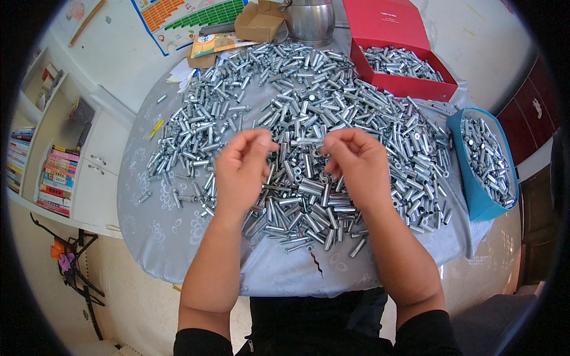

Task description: The person repeatedly picks up small cylindrical metal parts and a small ring from a large pile on a table, inserts the ring into the cylinder, and places the assembled unit back onto the pile. The person handles the parts one at a time throughout the clip.

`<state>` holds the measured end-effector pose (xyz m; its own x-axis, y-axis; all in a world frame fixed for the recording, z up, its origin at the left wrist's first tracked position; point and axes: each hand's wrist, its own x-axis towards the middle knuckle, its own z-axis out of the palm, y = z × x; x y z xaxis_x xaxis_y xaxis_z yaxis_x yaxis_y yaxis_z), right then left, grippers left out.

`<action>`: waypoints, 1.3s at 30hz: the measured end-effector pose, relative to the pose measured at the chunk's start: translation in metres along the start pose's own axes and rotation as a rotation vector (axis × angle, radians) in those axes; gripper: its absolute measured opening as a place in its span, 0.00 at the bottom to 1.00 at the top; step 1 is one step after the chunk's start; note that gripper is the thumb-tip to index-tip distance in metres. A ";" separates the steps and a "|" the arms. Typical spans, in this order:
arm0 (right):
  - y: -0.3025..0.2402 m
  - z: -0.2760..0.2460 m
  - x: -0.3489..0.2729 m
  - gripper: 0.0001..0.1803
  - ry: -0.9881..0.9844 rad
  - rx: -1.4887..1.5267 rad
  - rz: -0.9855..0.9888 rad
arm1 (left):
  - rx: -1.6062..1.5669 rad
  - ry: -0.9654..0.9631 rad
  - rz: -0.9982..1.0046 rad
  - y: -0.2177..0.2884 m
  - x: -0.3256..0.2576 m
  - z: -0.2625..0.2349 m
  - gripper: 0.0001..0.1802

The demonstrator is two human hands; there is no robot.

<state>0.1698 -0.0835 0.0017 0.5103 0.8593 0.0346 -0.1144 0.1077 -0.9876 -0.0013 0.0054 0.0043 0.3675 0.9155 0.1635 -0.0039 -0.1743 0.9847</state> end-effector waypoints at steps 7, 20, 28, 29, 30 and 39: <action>-0.005 -0.002 0.009 0.15 0.333 0.431 -0.292 | 0.356 0.139 0.093 -0.002 0.013 -0.054 0.06; 0.004 -0.002 0.005 0.15 0.212 0.228 -0.174 | 1.132 -0.458 0.286 0.007 -0.003 -0.083 0.11; 0.000 0.000 0.002 0.10 0.165 0.195 -0.103 | 0.512 -0.182 0.098 0.014 0.003 -0.047 0.08; 0.002 0.001 0.003 0.08 0.146 0.201 -0.095 | 0.328 -0.165 0.165 0.008 0.003 -0.040 0.08; 0.001 0.001 0.002 0.08 0.110 0.178 -0.057 | 0.207 -0.190 0.126 0.008 0.001 -0.035 0.08; -0.001 0.008 -0.008 0.14 -0.206 -0.175 -0.024 | -0.252 -0.245 0.062 -0.004 -0.005 -0.001 0.09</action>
<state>0.1588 -0.0868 0.0039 0.3251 0.9430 0.0714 0.0542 0.0568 -0.9969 -0.0044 0.0017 -0.0004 0.5713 0.7866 0.2340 -0.2513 -0.1038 0.9623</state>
